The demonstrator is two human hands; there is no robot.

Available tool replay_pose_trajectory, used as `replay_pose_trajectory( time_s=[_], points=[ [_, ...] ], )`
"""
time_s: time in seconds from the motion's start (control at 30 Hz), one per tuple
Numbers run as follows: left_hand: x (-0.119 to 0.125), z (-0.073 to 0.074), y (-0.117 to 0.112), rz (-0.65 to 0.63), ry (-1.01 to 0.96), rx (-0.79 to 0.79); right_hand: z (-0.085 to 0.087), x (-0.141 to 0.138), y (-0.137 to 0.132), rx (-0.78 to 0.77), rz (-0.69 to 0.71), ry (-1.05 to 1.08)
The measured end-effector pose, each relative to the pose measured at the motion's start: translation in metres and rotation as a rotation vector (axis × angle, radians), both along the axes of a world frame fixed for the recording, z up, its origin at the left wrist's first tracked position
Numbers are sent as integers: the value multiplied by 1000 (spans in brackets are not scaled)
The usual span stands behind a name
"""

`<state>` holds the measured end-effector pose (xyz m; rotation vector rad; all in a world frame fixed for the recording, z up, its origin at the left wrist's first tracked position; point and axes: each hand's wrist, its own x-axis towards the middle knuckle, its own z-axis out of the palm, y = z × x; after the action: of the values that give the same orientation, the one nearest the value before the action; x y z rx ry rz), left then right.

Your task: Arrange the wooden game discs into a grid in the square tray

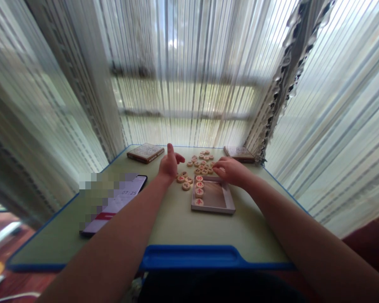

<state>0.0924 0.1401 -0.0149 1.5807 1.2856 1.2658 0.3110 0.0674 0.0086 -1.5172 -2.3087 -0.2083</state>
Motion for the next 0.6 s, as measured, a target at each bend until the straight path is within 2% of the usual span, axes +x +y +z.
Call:
replay_pose_trajectory(
  time_s=[0.17, 0.27, 0.43, 0.5, 0.6],
  points=[
    [8, -13, -1, -94, 235, -6, -13, 18, 15, 117, -80, 196],
    [11, -14, -4, -184, 287, -14, -20, 27, 21, 50, -111, 267],
    [10, -8, -9, -260, 428, 27, -21, 29, 23, -171, -80, 237],
    [9, -5, -10, -263, 510, 33, -18, 27, 21, -173, -88, 188],
    [9, -1, -12, -237, 565, 4, -15, 24, 19, -90, -132, 142]
  ],
)
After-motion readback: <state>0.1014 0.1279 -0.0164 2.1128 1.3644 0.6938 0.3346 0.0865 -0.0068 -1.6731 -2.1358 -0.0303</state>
